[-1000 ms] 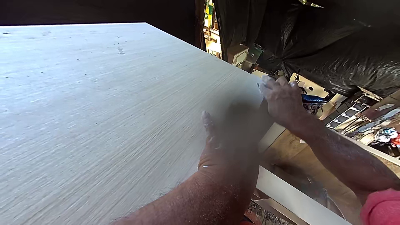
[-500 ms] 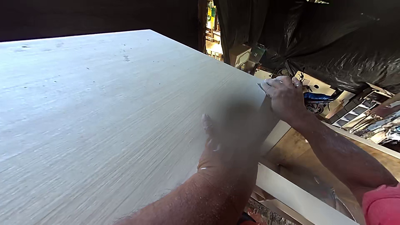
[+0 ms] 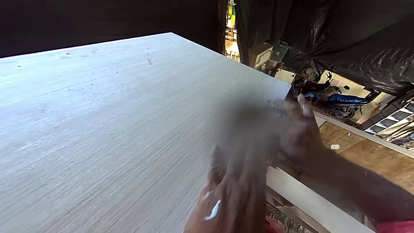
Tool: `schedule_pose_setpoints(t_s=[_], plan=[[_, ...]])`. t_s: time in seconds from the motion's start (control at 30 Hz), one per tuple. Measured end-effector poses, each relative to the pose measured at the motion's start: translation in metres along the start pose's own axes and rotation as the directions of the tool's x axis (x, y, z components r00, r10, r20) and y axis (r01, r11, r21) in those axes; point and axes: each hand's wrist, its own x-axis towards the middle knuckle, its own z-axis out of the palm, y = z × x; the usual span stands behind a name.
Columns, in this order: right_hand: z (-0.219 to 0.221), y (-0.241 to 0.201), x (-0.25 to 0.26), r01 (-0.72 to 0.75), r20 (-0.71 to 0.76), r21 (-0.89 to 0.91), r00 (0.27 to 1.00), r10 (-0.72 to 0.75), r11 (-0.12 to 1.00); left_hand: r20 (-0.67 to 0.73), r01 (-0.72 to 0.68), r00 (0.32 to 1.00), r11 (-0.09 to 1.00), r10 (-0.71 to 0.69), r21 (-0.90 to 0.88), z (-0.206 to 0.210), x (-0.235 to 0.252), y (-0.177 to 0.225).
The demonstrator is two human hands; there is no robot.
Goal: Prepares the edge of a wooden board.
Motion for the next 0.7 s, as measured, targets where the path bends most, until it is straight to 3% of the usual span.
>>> schedule_pose_setpoints(t_s=[0.1, 0.2, 0.27, 0.37, 0.4, 0.53, 0.67, 0.7], plan=[[0.014, 0.03, 0.006, -0.103, 0.034, -0.003, 0.994, 0.103, 0.995, -0.026, 0.04, 0.999, 0.998, -0.039, 0.037, 0.002, -0.023, -0.005], [0.001, -0.014, -0.004, 0.009, -0.042, 0.074, 0.999, -0.006, 0.997, -0.07, 0.074, 0.995, 0.997, -0.074, -0.006, 0.002, -0.029, -0.012], [0.002, -0.013, -0.008, 0.046, -0.078, 0.095, 0.996, -0.038, 0.994, -0.075, 0.08, 0.994, 0.997, -0.081, -0.017, 0.001, -0.028, -0.013], [0.018, 0.033, -0.001, -0.129, -0.019, 0.018, 0.991, 0.129, 0.992, -0.064, 0.108, 0.992, 0.994, -0.108, -0.015, 0.002, -0.027, -0.013], [0.018, 0.03, -0.001, -0.156, -0.018, 0.015, 0.988, 0.156, 0.988, -0.061, 0.121, 0.991, 0.992, -0.122, -0.021, 0.002, -0.028, -0.012], [0.011, -0.013, -0.016, 0.019, -0.15, 0.145, 0.989, 0.003, 0.989, -0.085, 0.132, 0.987, 0.991, -0.134, -0.029, 0.004, -0.028, -0.014], [0.039, 0.07, 0.005, -0.192, -0.07, 0.127, 0.977, 0.202, 0.973, -0.023, 0.148, 0.989, 0.988, -0.149, -0.043, -0.003, -0.027, -0.011], [0.042, 0.074, 0.007, -0.208, -0.07, 0.125, 0.973, 0.218, 0.97, -0.007, 0.153, 0.988, 0.987, -0.154, -0.051, -0.005, -0.028, -0.011]])
